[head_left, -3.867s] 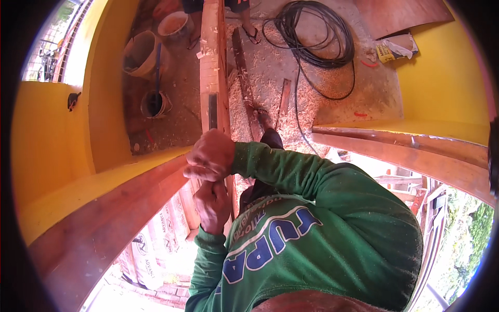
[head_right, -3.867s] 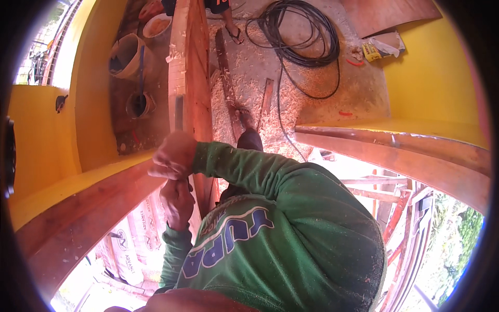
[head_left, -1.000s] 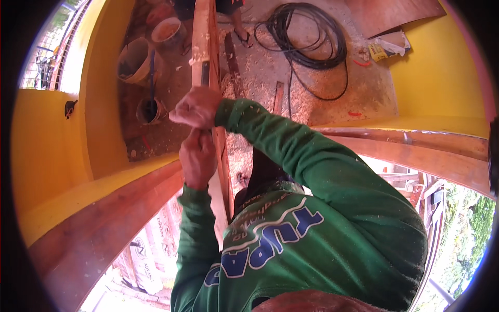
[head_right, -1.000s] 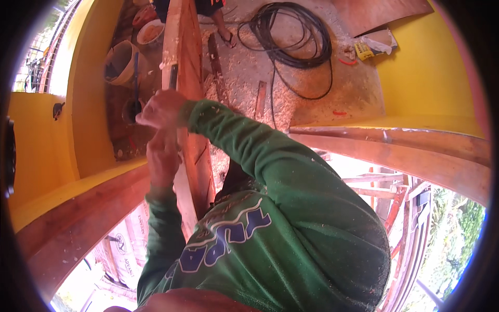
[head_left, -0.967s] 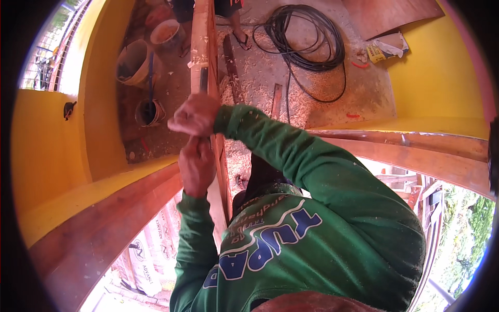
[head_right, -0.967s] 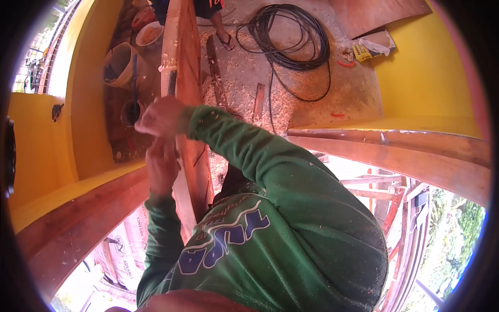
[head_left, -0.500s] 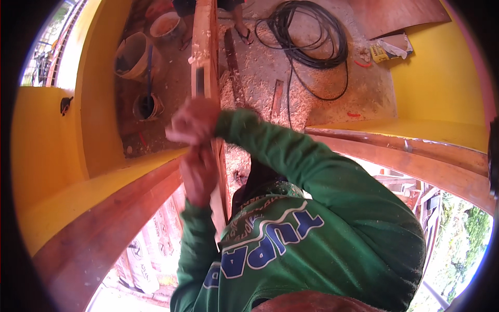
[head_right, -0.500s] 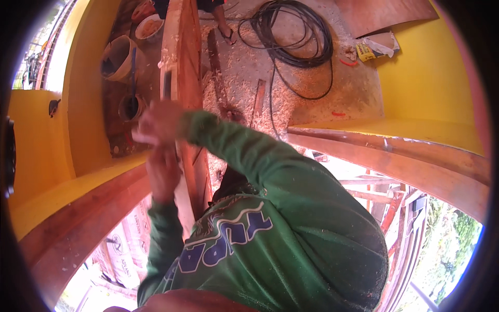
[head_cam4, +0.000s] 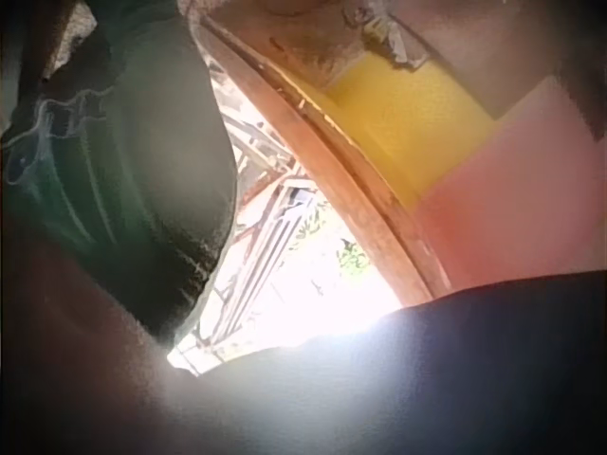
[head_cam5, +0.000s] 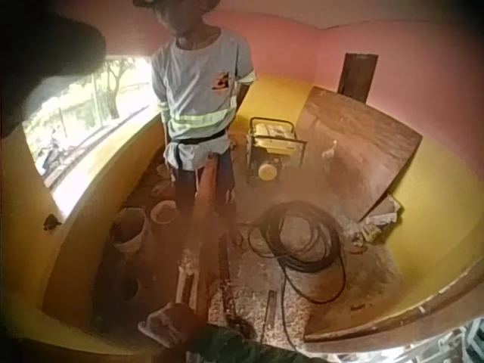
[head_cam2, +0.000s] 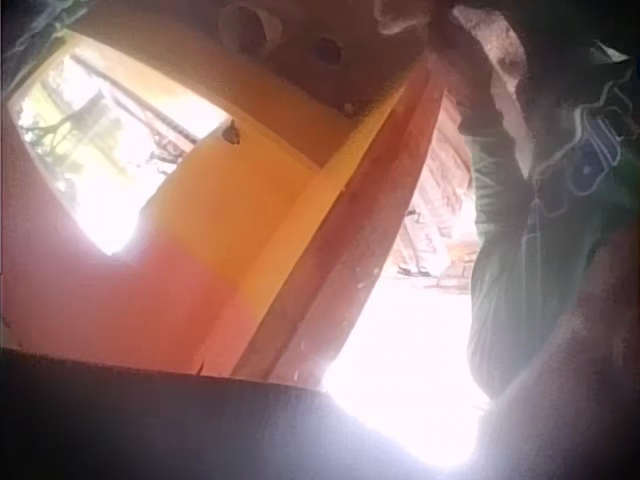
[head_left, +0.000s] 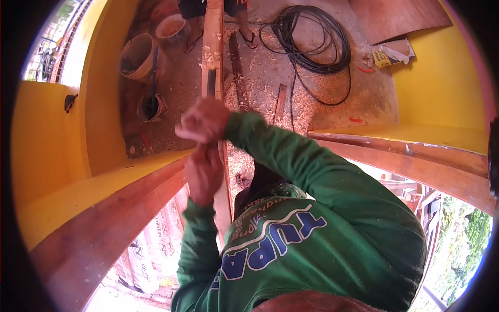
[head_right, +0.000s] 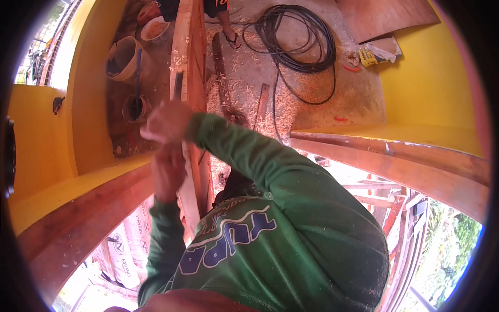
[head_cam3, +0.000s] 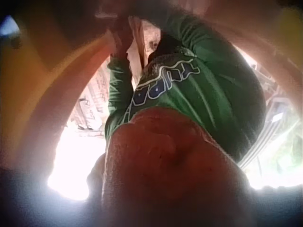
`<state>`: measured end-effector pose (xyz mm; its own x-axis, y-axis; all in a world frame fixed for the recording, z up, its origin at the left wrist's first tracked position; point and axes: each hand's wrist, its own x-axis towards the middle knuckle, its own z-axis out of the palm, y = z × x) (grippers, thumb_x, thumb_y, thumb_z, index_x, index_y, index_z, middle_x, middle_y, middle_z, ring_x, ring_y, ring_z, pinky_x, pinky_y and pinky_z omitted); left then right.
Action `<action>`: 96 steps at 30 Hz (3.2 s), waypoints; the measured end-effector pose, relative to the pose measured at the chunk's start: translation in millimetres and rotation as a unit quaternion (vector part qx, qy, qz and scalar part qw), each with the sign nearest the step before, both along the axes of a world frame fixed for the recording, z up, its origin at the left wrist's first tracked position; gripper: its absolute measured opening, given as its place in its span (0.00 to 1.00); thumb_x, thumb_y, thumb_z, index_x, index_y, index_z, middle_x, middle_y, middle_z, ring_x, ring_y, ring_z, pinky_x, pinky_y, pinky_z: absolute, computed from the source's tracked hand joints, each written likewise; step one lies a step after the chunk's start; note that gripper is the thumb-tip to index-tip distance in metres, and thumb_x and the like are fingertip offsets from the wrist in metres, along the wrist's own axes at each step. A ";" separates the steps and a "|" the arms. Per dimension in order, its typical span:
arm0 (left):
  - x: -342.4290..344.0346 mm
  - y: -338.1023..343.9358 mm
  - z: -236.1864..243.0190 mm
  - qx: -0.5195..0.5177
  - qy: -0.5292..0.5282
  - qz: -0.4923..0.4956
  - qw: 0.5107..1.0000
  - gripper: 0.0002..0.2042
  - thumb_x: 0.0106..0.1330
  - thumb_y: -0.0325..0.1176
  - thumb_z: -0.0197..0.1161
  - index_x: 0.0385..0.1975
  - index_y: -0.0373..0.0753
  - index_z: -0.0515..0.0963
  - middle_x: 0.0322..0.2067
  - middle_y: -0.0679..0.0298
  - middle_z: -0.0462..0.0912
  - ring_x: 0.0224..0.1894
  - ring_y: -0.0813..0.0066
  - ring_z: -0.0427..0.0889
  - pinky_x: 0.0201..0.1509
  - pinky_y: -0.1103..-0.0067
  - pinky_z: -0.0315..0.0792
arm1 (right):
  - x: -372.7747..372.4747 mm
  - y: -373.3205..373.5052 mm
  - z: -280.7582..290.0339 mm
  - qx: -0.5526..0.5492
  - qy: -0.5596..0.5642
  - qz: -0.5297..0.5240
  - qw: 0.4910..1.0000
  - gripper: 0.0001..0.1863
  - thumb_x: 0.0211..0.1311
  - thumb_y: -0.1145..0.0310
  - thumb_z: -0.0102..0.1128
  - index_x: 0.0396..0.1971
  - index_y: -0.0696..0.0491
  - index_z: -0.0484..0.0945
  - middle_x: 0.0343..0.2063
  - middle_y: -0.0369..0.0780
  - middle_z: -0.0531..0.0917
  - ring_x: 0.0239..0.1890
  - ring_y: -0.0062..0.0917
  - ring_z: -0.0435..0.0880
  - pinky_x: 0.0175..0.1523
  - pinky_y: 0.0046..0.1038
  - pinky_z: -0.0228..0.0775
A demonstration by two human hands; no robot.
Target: The person chisels a groove into a wooden door frame and a door hinge area using a chisel and hammer, repeatedly striking the chisel to remove wood shavings.
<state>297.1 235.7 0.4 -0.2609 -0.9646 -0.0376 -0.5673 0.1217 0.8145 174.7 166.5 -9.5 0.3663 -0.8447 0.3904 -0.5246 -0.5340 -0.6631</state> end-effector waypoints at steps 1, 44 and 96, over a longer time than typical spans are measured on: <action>-4.8 -14.8 6.7 0.029 0.001 -0.024 0.999 0.10 0.60 0.30 0.44 0.30 0.33 0.73 0.18 0.45 0.72 0.24 0.45 0.73 0.26 0.63 0.64 | -8.3 -18.1 -4.0 -0.052 -0.031 0.005 0.998 0.22 0.50 0.52 0.53 0.05 0.49 0.67 0.05 0.41 0.67 0.11 0.36 0.70 0.18 0.35 0.58; 15.0 24.3 -15.3 0.124 0.204 -0.013 0.971 0.10 0.61 0.31 0.46 0.32 0.31 0.72 0.15 0.66 0.70 0.15 0.84 0.68 0.16 0.85 0.62 | 6.6 30.2 -16.1 -0.101 0.056 0.037 0.993 0.15 0.52 0.57 0.49 0.11 0.48 0.70 0.11 0.37 0.72 0.19 0.34 0.73 0.28 0.36 0.61; 16.8 4.4 -17.0 0.051 0.086 0.007 0.995 0.08 0.58 0.28 0.45 0.26 0.32 0.72 0.13 0.53 0.70 0.14 0.63 0.71 0.20 0.71 0.63 | 10.2 -8.3 -14.5 -0.090 0.037 0.019 0.995 0.18 0.52 0.57 0.49 0.06 0.48 0.69 0.08 0.42 0.70 0.13 0.38 0.71 0.19 0.36 0.59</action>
